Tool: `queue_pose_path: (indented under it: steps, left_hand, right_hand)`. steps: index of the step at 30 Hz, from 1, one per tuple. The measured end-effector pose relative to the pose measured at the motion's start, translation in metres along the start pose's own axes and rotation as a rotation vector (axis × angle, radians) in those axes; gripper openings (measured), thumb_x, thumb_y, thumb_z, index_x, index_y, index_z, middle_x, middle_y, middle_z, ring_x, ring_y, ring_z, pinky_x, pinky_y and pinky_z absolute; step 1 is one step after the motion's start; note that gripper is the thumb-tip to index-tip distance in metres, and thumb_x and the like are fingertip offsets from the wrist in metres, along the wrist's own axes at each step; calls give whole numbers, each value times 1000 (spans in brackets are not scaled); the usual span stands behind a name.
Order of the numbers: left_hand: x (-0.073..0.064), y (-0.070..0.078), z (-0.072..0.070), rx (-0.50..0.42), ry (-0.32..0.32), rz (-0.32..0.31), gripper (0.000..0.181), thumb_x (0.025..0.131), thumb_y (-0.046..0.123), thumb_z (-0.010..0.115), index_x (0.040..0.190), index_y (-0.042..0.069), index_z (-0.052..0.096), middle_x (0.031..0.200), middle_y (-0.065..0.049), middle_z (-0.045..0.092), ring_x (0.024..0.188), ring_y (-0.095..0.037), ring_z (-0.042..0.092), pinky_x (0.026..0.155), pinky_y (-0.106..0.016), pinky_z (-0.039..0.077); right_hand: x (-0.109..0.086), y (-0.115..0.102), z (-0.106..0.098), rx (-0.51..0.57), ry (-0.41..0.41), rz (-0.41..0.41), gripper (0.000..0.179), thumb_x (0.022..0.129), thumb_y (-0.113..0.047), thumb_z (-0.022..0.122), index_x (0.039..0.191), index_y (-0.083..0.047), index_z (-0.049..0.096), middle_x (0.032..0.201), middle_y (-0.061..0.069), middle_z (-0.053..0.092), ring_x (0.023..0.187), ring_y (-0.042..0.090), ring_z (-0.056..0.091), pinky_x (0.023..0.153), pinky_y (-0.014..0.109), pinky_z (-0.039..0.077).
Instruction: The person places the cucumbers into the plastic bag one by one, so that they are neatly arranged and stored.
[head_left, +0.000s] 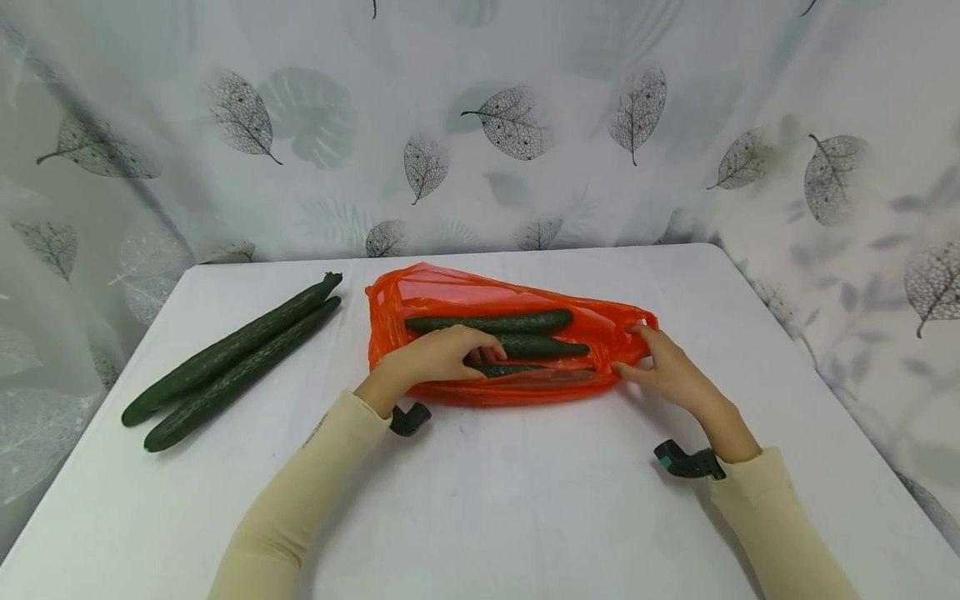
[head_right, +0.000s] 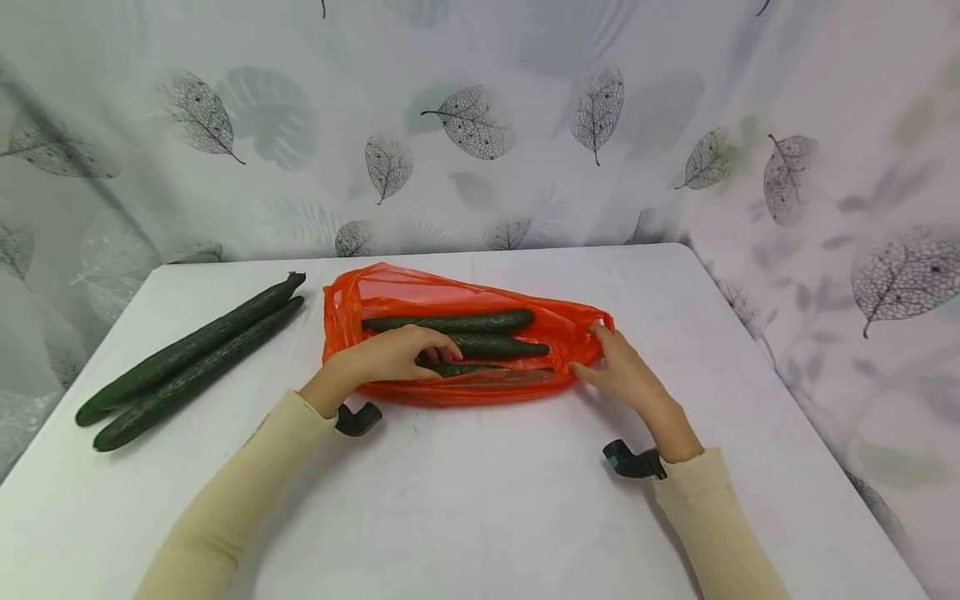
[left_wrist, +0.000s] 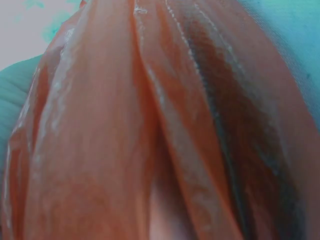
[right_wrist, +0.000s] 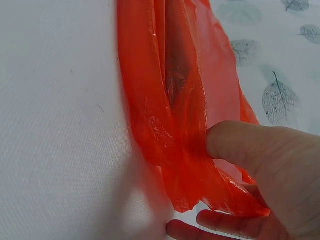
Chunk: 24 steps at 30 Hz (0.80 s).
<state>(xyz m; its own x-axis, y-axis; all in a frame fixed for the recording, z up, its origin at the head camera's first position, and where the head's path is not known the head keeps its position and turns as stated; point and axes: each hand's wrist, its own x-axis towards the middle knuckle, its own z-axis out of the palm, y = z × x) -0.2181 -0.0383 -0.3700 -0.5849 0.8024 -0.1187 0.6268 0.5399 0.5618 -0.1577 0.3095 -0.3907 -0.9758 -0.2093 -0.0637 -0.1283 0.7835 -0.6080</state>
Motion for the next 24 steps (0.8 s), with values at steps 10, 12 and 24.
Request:
queue_pose_path:
  steps: [10, 12, 24]
  left_hand:
    - [-12, -6, 2, 67, 103, 56, 23, 91, 12, 70, 114, 15, 70, 104, 5, 68, 91, -9, 61, 82, -23, 51]
    - [-15, -6, 2, 90, 128, 74, 20, 92, 11, 69, 112, 15, 71, 102, 6, 68, 89, -8, 60, 80, -22, 51]
    - [-38, -5, -5, 148, 213, 74, 15, 93, 16, 68, 107, 15, 73, 103, 6, 69, 92, -7, 61, 84, -24, 52]
  right_hand:
    - [-1, -1, 3, -4, -2, 6, 70, 93, -24, 66, 139, 16, 32, 135, 35, 41, 111, 45, 48, 89, 58, 49]
    - [0, -1, 3, -6, 2, 3, 70, 93, -23, 66, 139, 16, 33, 134, 34, 42, 108, 44, 50, 86, 56, 50]
    - [2, -2, 4, -26, -1, 10, 71, 93, -25, 66, 140, 17, 32, 136, 36, 40, 108, 44, 50, 87, 57, 49]
